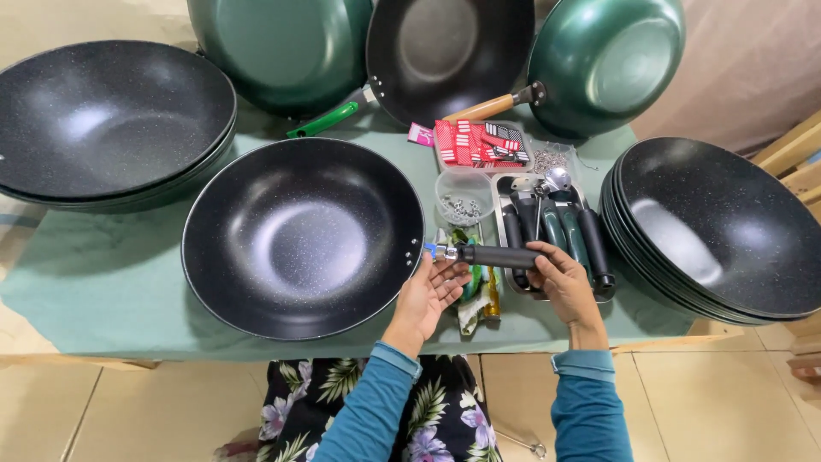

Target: Assembling a handle onto a pan using a screwdriver and then cleaning the pan with a cloth.

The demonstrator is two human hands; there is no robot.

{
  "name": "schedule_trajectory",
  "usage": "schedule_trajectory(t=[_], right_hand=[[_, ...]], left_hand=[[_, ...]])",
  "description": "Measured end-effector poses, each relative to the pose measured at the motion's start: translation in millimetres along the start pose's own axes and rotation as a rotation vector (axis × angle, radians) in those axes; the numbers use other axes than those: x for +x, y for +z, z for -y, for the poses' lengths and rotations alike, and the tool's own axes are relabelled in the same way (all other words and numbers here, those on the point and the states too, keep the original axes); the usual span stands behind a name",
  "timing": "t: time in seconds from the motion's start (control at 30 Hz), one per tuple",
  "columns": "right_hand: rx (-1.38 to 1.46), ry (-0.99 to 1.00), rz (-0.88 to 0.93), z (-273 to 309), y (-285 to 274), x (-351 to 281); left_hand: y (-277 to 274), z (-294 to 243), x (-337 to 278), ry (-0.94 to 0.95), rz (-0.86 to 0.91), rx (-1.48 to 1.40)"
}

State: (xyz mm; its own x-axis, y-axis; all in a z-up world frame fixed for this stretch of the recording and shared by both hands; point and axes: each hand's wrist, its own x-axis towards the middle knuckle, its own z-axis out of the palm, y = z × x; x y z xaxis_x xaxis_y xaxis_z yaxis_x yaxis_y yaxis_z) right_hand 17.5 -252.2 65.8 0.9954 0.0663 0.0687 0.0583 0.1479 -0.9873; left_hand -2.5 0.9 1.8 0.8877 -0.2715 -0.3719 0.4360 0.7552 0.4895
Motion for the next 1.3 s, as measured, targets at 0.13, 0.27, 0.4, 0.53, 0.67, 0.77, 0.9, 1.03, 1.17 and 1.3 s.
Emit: schedule_trajectory(t=[0.13, 0.27, 0.4, 0.53, 0.67, 0.77, 0.9, 1.03, 1.17, 1.3], right_hand=[[0.038, 0.026, -0.016, -11.8, -10.5, -1.0], [0.119, 0.042, -0.001, -20.7, -19.1, 3.2], [0.117, 0.054, 0.003, -20.8, -19.8, 3.4], [0.116, 0.062, -0.005, -16.8, -17.2, 3.5], [0.073, 0.07, -0.01, -16.7, -16.3, 5.8], [0.042, 0.069, -0.008, -18.5, -14.7, 8.3], [0.008, 0.08, -0.007, -19.1, -14.6, 6.4], [-0.012, 0.096, 0.002, -19.9, -17.0, 11.2], [-0.075, 0.084, -0.02, -11.9, -12.2, 7.6], [-0.154, 0.048, -0.047, 7.2, 6.0, 1.7]], left_hand=[[-1.4, 0.7, 0.1, -0.004, 0.0, -0.005], [0.3, -1.6, -1.5, -0.009, 0.0, -0.005], [2.1, -2.5, -4.8, -0.012, -0.004, -0.01], [1.1, -1.3, -2.4, -0.008, -0.002, -0.003], [1.9, -1.0, -3.5, -0.007, -0.004, -0.008], [1.3, -0.8, -2.8, -0.006, -0.006, -0.017], [1.5, -0.8, -2.5, -0.007, -0.01, -0.021], [1.1, -0.9, -1.5, -0.01, -0.014, -0.013], [-1.2, 1.0, 1.9, -0.008, -0.017, -0.015], [-1.9, 1.2, 1.6, -0.004, -0.021, 0.003]])
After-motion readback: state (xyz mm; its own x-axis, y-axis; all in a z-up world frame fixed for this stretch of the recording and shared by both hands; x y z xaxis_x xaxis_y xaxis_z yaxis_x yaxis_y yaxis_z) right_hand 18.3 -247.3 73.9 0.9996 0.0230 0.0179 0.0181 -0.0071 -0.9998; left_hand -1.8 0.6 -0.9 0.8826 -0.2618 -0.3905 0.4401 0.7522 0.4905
